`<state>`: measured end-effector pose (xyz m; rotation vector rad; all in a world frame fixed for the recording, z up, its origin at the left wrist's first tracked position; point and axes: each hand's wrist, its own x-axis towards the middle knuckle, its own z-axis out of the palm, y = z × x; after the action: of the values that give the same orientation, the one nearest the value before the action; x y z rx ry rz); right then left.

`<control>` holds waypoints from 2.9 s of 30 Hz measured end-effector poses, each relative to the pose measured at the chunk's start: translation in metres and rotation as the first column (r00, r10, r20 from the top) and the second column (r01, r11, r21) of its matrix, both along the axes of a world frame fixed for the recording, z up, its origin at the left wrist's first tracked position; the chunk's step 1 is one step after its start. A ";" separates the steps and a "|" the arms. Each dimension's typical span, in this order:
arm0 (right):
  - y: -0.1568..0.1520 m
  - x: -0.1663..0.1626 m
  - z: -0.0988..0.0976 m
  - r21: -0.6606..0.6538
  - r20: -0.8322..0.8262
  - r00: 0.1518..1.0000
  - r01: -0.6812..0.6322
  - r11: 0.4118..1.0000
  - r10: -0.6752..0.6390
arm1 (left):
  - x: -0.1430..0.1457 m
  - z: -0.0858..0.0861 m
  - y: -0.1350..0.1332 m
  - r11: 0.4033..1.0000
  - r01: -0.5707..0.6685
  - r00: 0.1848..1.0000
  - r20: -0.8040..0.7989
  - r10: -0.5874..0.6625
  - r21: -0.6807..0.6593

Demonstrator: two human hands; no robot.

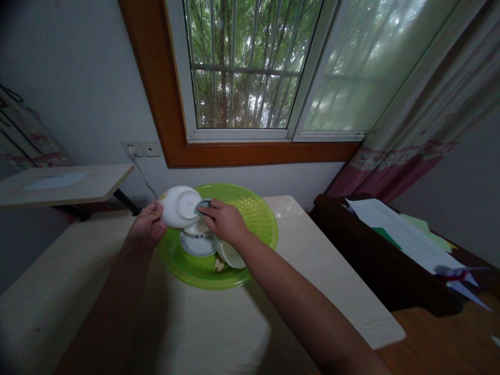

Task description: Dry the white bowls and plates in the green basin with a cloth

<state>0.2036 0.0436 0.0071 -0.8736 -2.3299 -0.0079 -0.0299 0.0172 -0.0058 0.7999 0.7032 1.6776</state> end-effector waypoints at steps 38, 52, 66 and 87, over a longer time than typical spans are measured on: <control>0.003 0.000 -0.002 -0.106 -0.083 0.965 -0.258 0.960 0.250 | -0.001 0.000 -0.001 1.000 -0.021 1.000 0.002 0.021 -0.004; -0.003 -0.006 0.003 0.044 0.030 0.999 0.010 0.999 -0.011 | 0.001 0.001 -0.001 1.000 0.018 1.000 0.024 -0.018 0.010; -0.013 -0.009 0.013 0.090 0.120 0.991 -0.066 0.994 0.055 | -0.001 0.000 -0.003 0.994 0.104 0.994 -0.025 -0.104 -0.016; -0.015 -0.009 0.012 0.070 0.121 0.984 -0.140 0.988 0.131 | -0.001 -0.001 -0.002 0.995 0.097 0.995 -0.024 -0.097 0.007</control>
<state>0.1946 0.0288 0.0187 -0.6908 -2.4757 -0.0947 -0.0309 0.0149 -0.0065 0.8485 0.6638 1.5869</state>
